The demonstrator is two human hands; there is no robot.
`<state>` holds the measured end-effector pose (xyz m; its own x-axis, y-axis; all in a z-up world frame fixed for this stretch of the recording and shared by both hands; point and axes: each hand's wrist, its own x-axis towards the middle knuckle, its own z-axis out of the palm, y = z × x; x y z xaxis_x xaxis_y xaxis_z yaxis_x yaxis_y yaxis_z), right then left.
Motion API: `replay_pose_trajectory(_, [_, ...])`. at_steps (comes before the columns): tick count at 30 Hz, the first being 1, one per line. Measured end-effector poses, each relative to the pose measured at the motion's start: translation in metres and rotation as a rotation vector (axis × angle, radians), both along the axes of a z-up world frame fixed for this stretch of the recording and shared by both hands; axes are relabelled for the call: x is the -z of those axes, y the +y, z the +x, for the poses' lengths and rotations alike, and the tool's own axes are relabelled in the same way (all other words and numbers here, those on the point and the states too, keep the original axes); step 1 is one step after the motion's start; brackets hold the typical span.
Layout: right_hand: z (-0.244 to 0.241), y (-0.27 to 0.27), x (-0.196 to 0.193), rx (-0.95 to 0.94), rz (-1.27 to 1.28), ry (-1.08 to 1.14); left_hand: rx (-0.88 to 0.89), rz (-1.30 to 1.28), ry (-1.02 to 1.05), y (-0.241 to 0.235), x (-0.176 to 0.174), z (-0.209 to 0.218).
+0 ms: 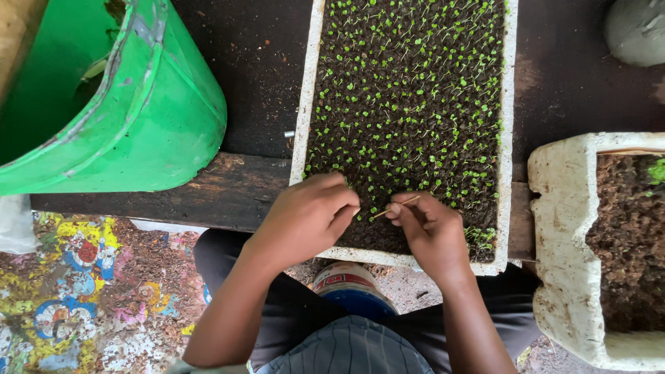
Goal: The person thins seedlings in a tray by hand and using a thin wooden stick, pulling up small plants to create space.
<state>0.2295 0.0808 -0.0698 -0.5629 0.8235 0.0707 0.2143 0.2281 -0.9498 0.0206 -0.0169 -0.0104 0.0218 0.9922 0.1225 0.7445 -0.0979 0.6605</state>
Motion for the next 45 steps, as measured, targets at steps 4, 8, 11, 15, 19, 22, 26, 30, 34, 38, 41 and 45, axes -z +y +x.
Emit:
replay_pose_trajectory(4, [-0.006, -0.001, -0.010, 0.027, 0.027, -0.027, -0.104, 0.014, -0.188, -0.018, -0.001, 0.007])
replay_pose_trajectory(8, [0.007, -0.002, -0.020, 0.126, 0.025, -0.022, -0.173, 0.103, -0.385, -0.035, 0.020, 0.026])
replay_pose_trajectory(11, [0.032, -0.005, -0.050, 0.255, 0.085, -0.045, -0.123, 0.153, -0.260, -0.036, 0.031, 0.049])
replay_pose_trajectory(15, [0.082, -0.006, -0.055, 0.394, 0.007, 0.152, 0.001, 0.052, -0.282, -0.021, 0.038, 0.080])
replay_pose_trajectory(19, [0.138, -0.011, -0.034, 0.559, -0.013, 0.279, 0.009, 0.153, -0.289, -0.004, 0.050, 0.117])
replay_pose_trajectory(22, [0.161, -0.013, -0.014, 0.565, -0.092, 0.289, 0.029, 0.155, -0.197, 0.006, 0.060, 0.139])
replay_pose_trajectory(26, [0.168, -0.016, -0.001, 0.541, -0.210, 0.302, -0.001, 0.141, -0.043, 0.013, 0.070, 0.158])
replay_pose_trajectory(30, [0.165, -0.014, 0.004, 0.484, -0.208, 0.317, -0.022, 0.139, 0.021, 0.016, 0.072, 0.164])
replay_pose_trajectory(34, [0.156, -0.012, 0.002, 0.433, -0.232, 0.266, -0.017, 0.096, 0.083, 0.019, 0.076, 0.167])
replay_pose_trajectory(38, [0.149, -0.013, 0.003, 0.414, -0.253, 0.276, -0.044, 0.128, 0.102, 0.022, 0.079, 0.169])
replay_pose_trajectory(41, [0.146, -0.014, 0.005, 0.413, -0.247, 0.301, -0.048, 0.144, 0.091, 0.022, 0.083, 0.168])
replay_pose_trajectory(45, [0.142, -0.014, 0.004, 0.408, -0.247, 0.317, -0.070, 0.191, 0.051, 0.023, 0.085, 0.165])
